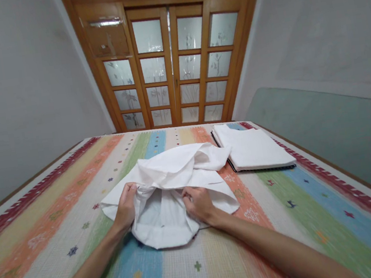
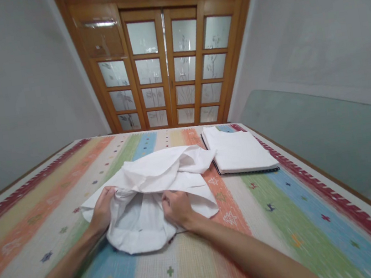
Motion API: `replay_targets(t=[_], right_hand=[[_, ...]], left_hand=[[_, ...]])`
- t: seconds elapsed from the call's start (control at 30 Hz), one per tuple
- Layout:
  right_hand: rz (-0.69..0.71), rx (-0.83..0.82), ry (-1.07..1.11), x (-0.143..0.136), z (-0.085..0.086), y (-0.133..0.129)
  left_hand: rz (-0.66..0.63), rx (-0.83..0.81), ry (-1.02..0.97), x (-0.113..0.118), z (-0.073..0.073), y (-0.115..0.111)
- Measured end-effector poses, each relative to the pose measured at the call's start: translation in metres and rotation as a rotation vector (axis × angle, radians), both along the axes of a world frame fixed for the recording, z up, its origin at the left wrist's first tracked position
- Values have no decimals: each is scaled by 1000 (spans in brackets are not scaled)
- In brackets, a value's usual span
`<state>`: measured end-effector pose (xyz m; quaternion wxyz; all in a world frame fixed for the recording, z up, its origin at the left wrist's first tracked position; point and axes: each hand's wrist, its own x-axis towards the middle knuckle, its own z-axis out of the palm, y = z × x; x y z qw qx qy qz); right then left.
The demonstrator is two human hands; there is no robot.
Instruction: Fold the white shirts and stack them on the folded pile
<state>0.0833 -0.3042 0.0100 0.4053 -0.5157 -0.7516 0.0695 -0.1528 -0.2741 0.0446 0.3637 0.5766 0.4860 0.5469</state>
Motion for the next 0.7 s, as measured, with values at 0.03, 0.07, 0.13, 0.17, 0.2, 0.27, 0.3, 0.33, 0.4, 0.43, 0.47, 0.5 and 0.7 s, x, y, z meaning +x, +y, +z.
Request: replay_targets(t=[0.03, 0.07, 0.13, 0.17, 0.2, 0.27, 0.3, 0.33, 0.4, 0.43, 0.47, 0.5, 0.7], right_hand=[[-15, -32, 49, 5, 7, 5], [-18, -58, 93, 10, 16, 10], [0, -86, 166, 19, 34, 18], [19, -77, 188, 22, 42, 23], [37, -55, 196, 24, 49, 27], [51, 17, 152, 26, 60, 37], [47, 54, 92, 25, 63, 42], [35, 84, 9, 24, 65, 48], [7, 109, -201, 21, 66, 58], [-9, 104, -306, 19, 67, 62], [-29, 91, -397, 16, 68, 64], [-53, 77, -466, 14, 69, 66], [-319, 113, -548, 20, 96, 77]], left_hand=[[32, 20, -23, -3, 2, -1], [53, 42, -36, -6, 5, -3], [20, 67, -44, -9, 10, -7], [-37, 62, -34, -11, 12, -10], [-115, 47, -11, -12, 15, -12], [-288, 29, 65, -13, 17, -16], [-368, 35, 109, -13, 18, -17], [-433, 56, 148, -13, 19, -19], [-505, 133, 215, -13, 19, -20], [-513, 184, 258, -14, 18, -20], [-509, 239, 313, -14, 17, -20], [-500, 296, 377, -15, 16, -20], [-466, 544, 733, -28, 12, -11]])
